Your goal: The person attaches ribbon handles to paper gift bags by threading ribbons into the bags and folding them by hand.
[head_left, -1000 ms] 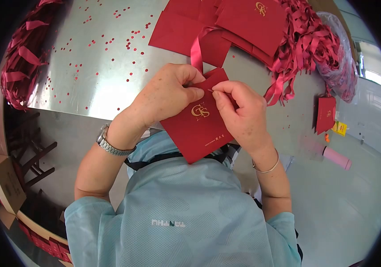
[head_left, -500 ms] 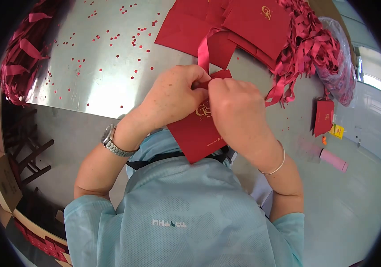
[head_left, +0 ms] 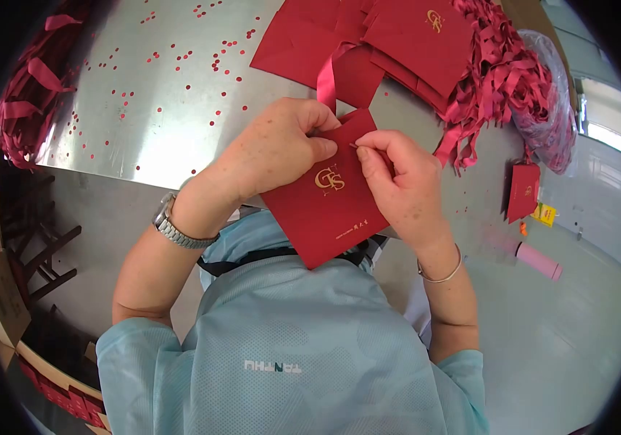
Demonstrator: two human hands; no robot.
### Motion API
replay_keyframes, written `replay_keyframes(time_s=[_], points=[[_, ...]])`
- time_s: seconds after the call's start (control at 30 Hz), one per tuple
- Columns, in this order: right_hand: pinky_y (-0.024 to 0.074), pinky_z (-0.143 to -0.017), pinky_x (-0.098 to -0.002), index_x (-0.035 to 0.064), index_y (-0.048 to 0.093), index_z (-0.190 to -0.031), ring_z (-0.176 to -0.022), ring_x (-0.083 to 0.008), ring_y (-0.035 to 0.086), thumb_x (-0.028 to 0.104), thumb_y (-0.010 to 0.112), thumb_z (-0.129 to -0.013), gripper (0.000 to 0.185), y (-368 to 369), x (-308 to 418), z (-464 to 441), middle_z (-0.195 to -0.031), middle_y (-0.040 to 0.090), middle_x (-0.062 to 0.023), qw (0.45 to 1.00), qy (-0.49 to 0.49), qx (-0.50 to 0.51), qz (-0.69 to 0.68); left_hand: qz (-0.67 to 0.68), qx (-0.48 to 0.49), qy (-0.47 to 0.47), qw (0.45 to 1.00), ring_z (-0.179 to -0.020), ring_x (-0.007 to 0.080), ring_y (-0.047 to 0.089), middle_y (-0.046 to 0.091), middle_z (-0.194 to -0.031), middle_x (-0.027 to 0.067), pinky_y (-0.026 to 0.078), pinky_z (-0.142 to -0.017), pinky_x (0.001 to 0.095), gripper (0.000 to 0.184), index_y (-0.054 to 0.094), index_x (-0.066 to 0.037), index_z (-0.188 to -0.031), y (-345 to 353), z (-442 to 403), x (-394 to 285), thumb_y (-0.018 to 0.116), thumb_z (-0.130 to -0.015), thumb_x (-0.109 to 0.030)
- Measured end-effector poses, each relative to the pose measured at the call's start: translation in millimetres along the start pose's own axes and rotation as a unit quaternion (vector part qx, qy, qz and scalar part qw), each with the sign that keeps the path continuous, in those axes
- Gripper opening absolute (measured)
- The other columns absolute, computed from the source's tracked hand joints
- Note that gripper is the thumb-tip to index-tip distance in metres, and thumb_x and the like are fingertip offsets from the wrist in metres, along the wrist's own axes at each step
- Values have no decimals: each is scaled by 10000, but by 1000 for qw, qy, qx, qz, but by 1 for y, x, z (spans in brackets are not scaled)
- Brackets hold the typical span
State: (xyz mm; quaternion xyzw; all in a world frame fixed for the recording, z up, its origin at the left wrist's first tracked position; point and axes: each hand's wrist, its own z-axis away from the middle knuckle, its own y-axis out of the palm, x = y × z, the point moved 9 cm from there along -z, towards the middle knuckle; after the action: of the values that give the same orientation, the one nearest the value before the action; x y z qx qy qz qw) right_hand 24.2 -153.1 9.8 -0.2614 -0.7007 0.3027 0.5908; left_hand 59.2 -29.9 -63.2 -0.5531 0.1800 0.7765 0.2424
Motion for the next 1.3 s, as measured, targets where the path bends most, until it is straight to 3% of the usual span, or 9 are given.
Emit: replay_keyframes(time_s=[0.53, 0.67, 0.77, 0.83, 0.93, 1.3], points=[[505, -591, -395, 37, 623, -818, -673, -322, 634, 42, 652, -826, 31, 10, 12, -11, -733, 630, -134, 997, -45, 1, 70, 1, -3, -1, 1000, -772, 164, 636, 684, -839, 108, 502, -711, 298, 206, 668, 50, -996, -6, -1, 2, 634, -826, -61], [512, -598, -392, 21, 631, -823, -670, -336, 637, 57, 648, -833, 41, 9, 10, -16, -740, 644, -147, 997, -5, 18, 70, 15, 8, 1, 1000, -783, 171, 641, 684, -855, 112, 505, -723, 301, 217, 666, 49, -1013, -6, 1, 0, 631, -828, -58], [511, -596, -346, -5, 646, -844, -621, -260, 645, 71, 644, -843, 77, 11, -7, -15, -716, 657, -134, 996, 79, 45, 1, 30, 15, -10, 999, -798, 183, 648, 689, -880, 118, 510, -738, 306, 231, 667, 47, -1031, -5, 0, 3, 631, -828, -56], [493, -592, -291, -26, 658, -869, -600, -148, 612, 79, 634, -855, 109, 16, -29, -9, -690, 660, -107, 975, 180, 56, -121, 6, 31, -33, 999, -794, 76, 613, 674, -881, 28, 495, -720, 221, 209, 654, 27, -1045, -2, 0, 4, 588, -847, 40], [472, -581, -263, -31, 662, -886, -603, -89, 562, 75, 632, -859, 113, 15, -32, -8, -676, 647, -77, 974, 175, 55, -130, -16, 34, -48, 998, -783, 82, 622, 678, -872, 32, 502, -714, 226, 193, 657, 26, -1028, -3, -2, 4, 591, -846, 37], [483, -584, -280, -13, 657, -878, -607, -131, 607, 82, 648, -853, 99, 15, -22, -6, -709, 668, -96, 979, 160, 75, -100, -30, 35, -39, 998, -769, 81, 609, 671, -849, 28, 496, -706, 231, 179, 657, 23, -1007, -1, -2, 3, 599, -838, 20]])
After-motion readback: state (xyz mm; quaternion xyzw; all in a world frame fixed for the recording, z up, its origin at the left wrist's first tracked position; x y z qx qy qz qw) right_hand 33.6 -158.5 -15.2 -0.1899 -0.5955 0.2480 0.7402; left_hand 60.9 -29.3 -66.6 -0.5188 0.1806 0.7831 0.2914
